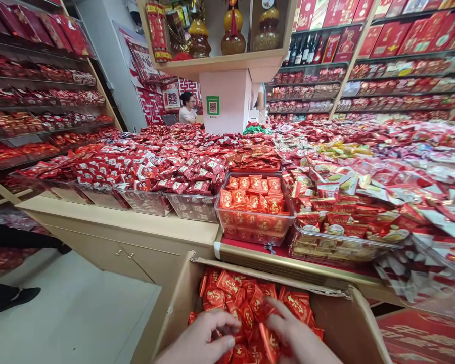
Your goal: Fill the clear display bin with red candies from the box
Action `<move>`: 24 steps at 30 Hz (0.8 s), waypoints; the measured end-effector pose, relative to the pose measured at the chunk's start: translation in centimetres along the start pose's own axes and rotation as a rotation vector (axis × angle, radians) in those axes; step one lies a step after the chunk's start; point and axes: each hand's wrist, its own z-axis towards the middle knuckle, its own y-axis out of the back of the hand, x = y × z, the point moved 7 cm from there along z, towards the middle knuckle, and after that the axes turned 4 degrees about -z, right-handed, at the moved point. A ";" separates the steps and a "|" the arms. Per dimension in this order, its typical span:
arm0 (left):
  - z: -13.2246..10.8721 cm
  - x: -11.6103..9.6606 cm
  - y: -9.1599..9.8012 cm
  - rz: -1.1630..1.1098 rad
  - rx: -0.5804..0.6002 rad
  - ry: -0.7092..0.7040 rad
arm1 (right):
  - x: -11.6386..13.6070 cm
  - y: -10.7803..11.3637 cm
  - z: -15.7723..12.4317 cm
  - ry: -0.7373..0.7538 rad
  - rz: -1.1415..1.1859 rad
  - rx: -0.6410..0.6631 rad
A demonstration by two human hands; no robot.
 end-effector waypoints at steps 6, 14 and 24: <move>1.7 -5.1 -0.8 -0.327 -0.041 -0.134 | 2.5 3.8 2.2 -0.101 0.176 -0.037; 3.6 -5.4 -0.8 -0.728 -0.131 -0.117 | 1.9 3.9 1.9 -0.173 0.355 -0.162; 3.2 -4.5 -1.1 -0.909 -0.147 -0.109 | 0.3 0.8 0.8 -0.238 0.423 -0.052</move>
